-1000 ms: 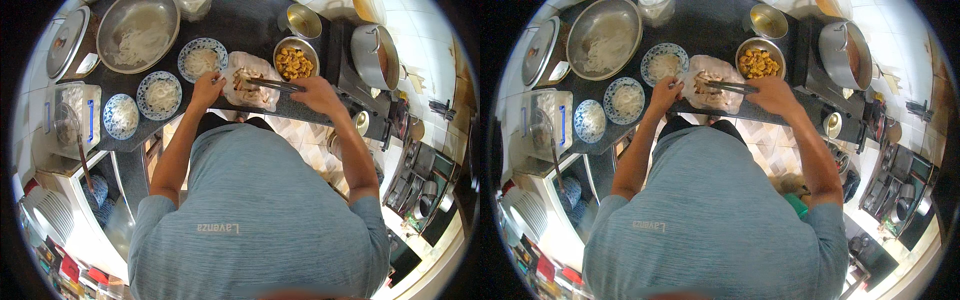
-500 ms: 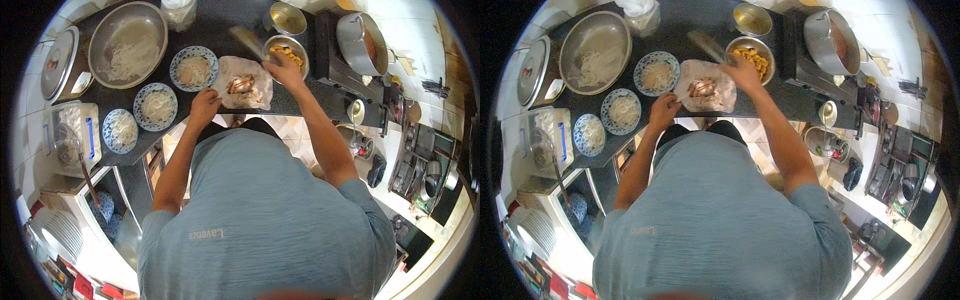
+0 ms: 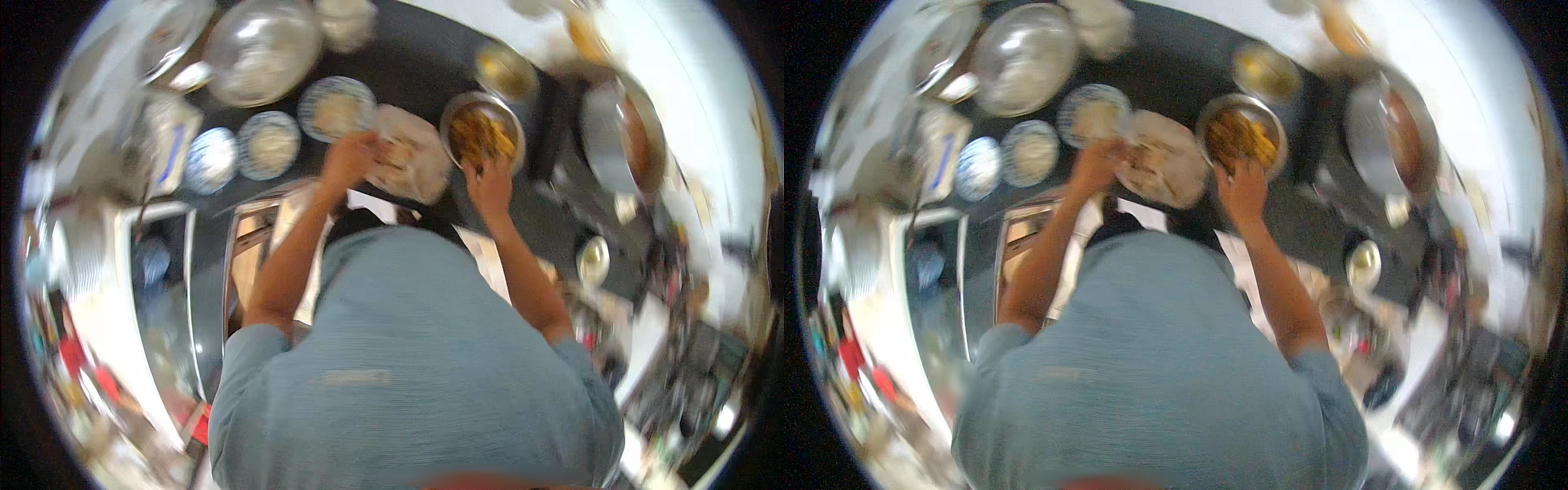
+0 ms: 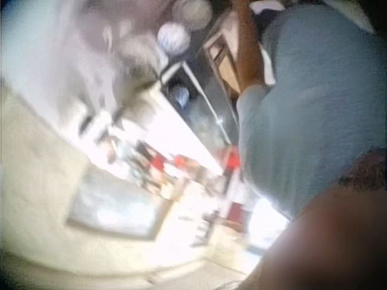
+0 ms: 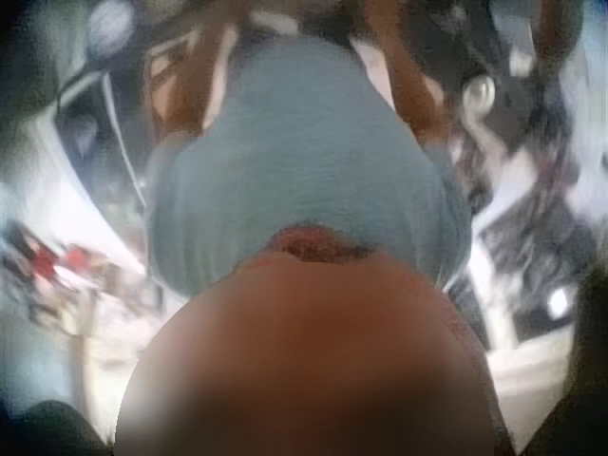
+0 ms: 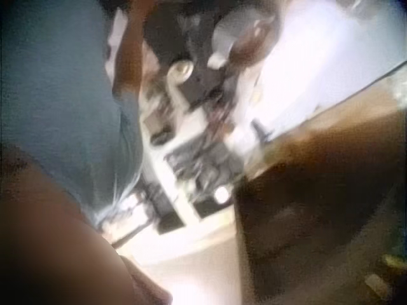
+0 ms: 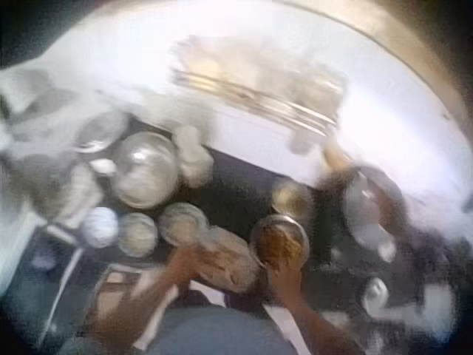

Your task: The person assembles two noodle bowls by placing noodles into bowls, adding sliced meat, then topping with various cooked items from metal containers. They ladle broth over each bowl, sprinkle a dry garnish, and add chopped green onions before placing the bowls on the counter.

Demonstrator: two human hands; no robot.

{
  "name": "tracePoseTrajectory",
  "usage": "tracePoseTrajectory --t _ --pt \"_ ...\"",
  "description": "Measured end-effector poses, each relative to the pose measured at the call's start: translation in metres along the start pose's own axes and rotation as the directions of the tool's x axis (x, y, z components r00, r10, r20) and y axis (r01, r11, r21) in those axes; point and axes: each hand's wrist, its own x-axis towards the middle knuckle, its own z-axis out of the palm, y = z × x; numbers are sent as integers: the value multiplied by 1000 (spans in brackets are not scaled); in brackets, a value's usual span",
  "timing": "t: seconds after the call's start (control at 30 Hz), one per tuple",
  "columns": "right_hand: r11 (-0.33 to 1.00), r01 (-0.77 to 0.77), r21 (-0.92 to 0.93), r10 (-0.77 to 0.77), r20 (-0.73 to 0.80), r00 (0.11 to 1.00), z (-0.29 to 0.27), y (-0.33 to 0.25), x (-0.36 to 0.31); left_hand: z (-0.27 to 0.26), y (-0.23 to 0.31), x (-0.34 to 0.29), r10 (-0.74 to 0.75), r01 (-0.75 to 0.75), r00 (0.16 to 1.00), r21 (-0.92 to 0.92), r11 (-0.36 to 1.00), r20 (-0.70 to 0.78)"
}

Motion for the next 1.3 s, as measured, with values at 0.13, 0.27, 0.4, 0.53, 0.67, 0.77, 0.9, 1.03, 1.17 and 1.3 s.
tracePoseTrajectory --t 0.13,0.27,0.4,0.53,0.67,0.77,0.9,1.03,1.17,1.3 --pt "756 520 396 -603 115 790 5 -72 -29 65 18 -8 165 -130 963 172 977 -211" --pt "583 -136 801 -287 360 888 -9 -78 -39 85 58 -25 129 -106 971 118 987 -204" --pt "627 -204 752 -259 448 856 -85 -73 -40 52 105 -89 112 -164 914 -102 981 -390" --pt "326 -389 862 -465 504 728 -135 -119 -71 22 134 -162 259 -385 819 -155 910 -512" --pt "227 -518 825 -553 547 629 -134 -168 -126 13 132 -247 251 -278 793 37 960 -555" --pt "304 -497 813 -586 570 576 -127 -197 -177 10 100 -312 186 -351 798 -191 917 -573" --pt "384 -403 831 -665 552 503 -121 -244 -270 26 40 -404 106 -73 651 77 994 -752" --pt "429 -11 903 -821 396 411 -121 -303 -346 -1 -37 -491 169 15 494 202 979 -853" --pt "-2 774 633 -999 -35 26 -137 -368 -383 -46 -63 -574 -295 -48 384 -338 940 -875" --pt "-508 763 399 -843 -414 -345 -148 -453 -425 -103 -51 -637 -160 166 312 -112 980 -937"
